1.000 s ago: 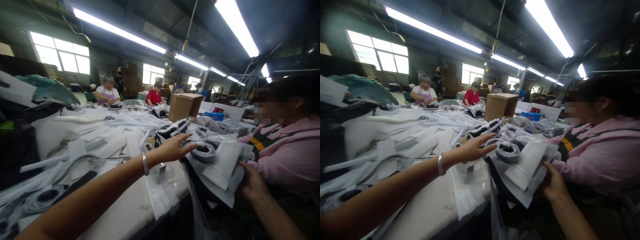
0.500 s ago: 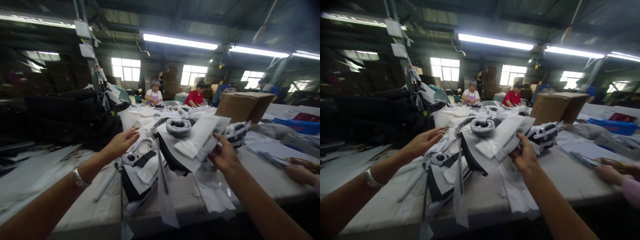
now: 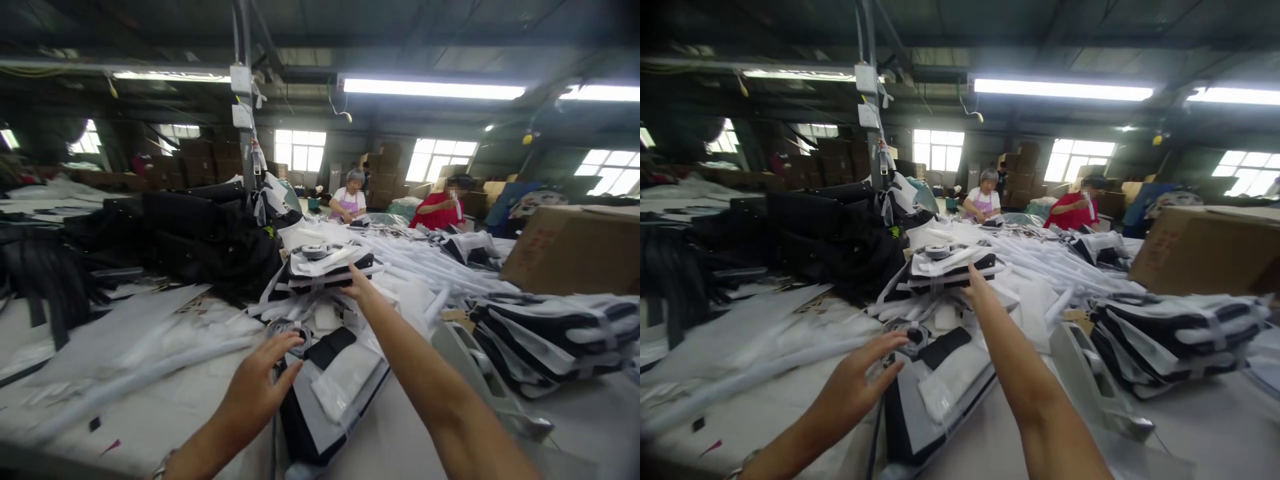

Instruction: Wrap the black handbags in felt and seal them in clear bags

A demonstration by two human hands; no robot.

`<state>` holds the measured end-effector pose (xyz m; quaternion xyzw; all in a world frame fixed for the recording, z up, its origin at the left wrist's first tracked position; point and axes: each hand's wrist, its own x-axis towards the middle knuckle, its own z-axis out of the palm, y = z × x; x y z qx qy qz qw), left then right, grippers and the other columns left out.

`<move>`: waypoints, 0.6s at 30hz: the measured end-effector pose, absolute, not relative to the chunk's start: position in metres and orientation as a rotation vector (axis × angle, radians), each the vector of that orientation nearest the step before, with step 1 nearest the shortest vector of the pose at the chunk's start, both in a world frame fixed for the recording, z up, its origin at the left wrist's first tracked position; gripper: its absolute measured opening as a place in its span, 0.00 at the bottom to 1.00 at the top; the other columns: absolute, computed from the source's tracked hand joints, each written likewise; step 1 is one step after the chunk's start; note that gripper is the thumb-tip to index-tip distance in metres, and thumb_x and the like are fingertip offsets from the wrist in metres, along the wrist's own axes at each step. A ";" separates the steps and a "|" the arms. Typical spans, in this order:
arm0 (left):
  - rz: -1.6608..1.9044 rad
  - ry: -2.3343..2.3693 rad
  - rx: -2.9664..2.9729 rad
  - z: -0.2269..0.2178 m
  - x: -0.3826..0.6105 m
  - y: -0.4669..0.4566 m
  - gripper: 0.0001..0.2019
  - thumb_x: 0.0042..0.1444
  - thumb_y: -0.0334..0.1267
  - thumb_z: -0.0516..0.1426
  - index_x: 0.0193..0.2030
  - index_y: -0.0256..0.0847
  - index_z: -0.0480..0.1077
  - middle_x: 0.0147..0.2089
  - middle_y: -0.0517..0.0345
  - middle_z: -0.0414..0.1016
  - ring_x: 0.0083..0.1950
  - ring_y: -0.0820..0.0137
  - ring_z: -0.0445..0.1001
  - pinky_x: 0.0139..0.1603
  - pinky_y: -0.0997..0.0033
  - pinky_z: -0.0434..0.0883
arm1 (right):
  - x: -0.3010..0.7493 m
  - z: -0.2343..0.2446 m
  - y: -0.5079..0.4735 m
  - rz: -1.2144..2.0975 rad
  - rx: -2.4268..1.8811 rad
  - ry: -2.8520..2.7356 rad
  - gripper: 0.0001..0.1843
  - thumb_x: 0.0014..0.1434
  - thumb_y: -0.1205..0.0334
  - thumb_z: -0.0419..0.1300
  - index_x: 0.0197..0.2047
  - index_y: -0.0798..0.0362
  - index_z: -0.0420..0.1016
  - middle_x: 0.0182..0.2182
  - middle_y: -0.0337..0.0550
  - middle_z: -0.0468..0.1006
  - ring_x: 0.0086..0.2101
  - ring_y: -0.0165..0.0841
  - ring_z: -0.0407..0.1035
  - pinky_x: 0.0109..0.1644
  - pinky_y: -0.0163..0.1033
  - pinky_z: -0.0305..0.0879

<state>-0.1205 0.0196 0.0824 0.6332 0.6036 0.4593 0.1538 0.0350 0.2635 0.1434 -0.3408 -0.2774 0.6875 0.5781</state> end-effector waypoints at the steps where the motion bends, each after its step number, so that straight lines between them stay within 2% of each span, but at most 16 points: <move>1: 1.334 1.759 1.753 0.072 -0.122 0.017 0.18 0.59 0.47 0.59 0.55 0.50 0.76 0.62 0.55 0.74 0.65 0.55 0.70 0.69 0.51 0.63 | 0.044 0.139 0.258 1.607 -0.864 -0.690 0.15 0.67 0.58 0.62 0.54 0.55 0.72 0.50 0.47 0.76 0.43 0.37 0.74 0.45 0.47 0.75; 3: 1.409 1.791 1.480 0.048 -0.128 0.012 0.22 0.58 0.49 0.61 0.57 0.48 0.74 0.64 0.52 0.72 0.67 0.55 0.68 0.66 0.54 0.67 | 0.074 0.128 0.235 1.580 -0.986 -0.785 0.12 0.64 0.63 0.65 0.50 0.56 0.74 0.45 0.45 0.78 0.41 0.35 0.75 0.43 0.43 0.75; 5: 1.499 1.747 1.107 0.025 -0.133 0.008 0.29 0.54 0.54 0.64 0.60 0.43 0.71 0.65 0.46 0.70 0.67 0.53 0.68 0.62 0.58 0.71 | 0.116 0.113 0.201 1.527 -1.044 -0.876 0.16 0.54 0.68 0.72 0.45 0.55 0.77 0.38 0.40 0.80 0.40 0.32 0.76 0.42 0.34 0.74; 6: 1.523 1.703 0.915 0.017 -0.133 0.006 0.33 0.51 0.56 0.66 0.60 0.42 0.70 0.65 0.44 0.70 0.66 0.52 0.68 0.61 0.59 0.72 | 0.138 0.103 0.183 1.497 -1.074 -0.906 0.17 0.51 0.66 0.75 0.43 0.55 0.77 0.35 0.39 0.80 0.38 0.31 0.76 0.40 0.31 0.73; 8: 1.489 1.585 0.609 0.010 -0.127 0.004 0.36 0.47 0.60 0.67 0.59 0.41 0.70 0.63 0.42 0.72 0.65 0.51 0.71 0.58 0.58 0.74 | 0.177 0.079 0.149 1.491 -1.171 -0.964 0.19 0.46 0.60 0.78 0.37 0.56 0.77 0.28 0.40 0.79 0.30 0.32 0.75 0.36 0.34 0.74; 9: 1.435 1.510 0.518 0.012 -0.122 0.004 0.35 0.48 0.61 0.66 0.58 0.42 0.71 0.62 0.42 0.73 0.63 0.51 0.72 0.58 0.57 0.74 | 0.192 0.067 0.136 1.514 -1.306 -1.015 0.22 0.44 0.53 0.78 0.34 0.56 0.76 0.24 0.39 0.78 0.25 0.32 0.74 0.33 0.36 0.75; 11: 1.315 1.346 0.467 0.023 -0.109 0.008 0.31 0.52 0.62 0.64 0.56 0.43 0.73 0.59 0.44 0.76 0.62 0.53 0.74 0.59 0.56 0.72 | 0.208 0.044 0.117 1.657 -1.561 -1.025 0.32 0.43 0.39 0.75 0.39 0.57 0.75 0.26 0.46 0.80 0.23 0.37 0.76 0.28 0.41 0.75; 12: 1.279 1.284 0.481 0.030 -0.103 0.010 0.29 0.54 0.61 0.63 0.55 0.43 0.73 0.59 0.45 0.77 0.62 0.53 0.74 0.62 0.56 0.70 | 0.209 0.035 0.111 1.750 -1.612 -1.010 0.37 0.45 0.34 0.71 0.44 0.58 0.75 0.30 0.51 0.82 0.25 0.40 0.78 0.30 0.43 0.75; 14: 1.283 1.247 0.518 0.041 -0.093 0.015 0.27 0.55 0.57 0.64 0.56 0.43 0.73 0.59 0.47 0.76 0.63 0.55 0.72 0.66 0.56 0.66 | 0.203 0.027 0.104 1.952 -1.519 -0.952 0.45 0.50 0.28 0.64 0.55 0.59 0.71 0.40 0.59 0.83 0.36 0.45 0.81 0.40 0.45 0.76; 16: 1.349 1.303 0.552 0.044 -0.085 0.019 0.27 0.54 0.52 0.67 0.57 0.44 0.71 0.61 0.48 0.75 0.64 0.55 0.72 0.68 0.57 0.64 | 0.191 0.027 0.100 2.113 -1.335 -0.903 0.46 0.53 0.26 0.60 0.57 0.60 0.71 0.46 0.60 0.81 0.47 0.44 0.78 0.52 0.44 0.72; 18: 1.415 1.357 0.613 0.042 -0.079 0.020 0.30 0.52 0.49 0.68 0.60 0.44 0.68 0.62 0.48 0.74 0.64 0.54 0.72 0.68 0.57 0.63 | 0.180 0.032 0.097 2.172 -1.233 -0.881 0.42 0.54 0.27 0.60 0.54 0.58 0.75 0.48 0.57 0.81 0.53 0.42 0.74 0.57 0.41 0.67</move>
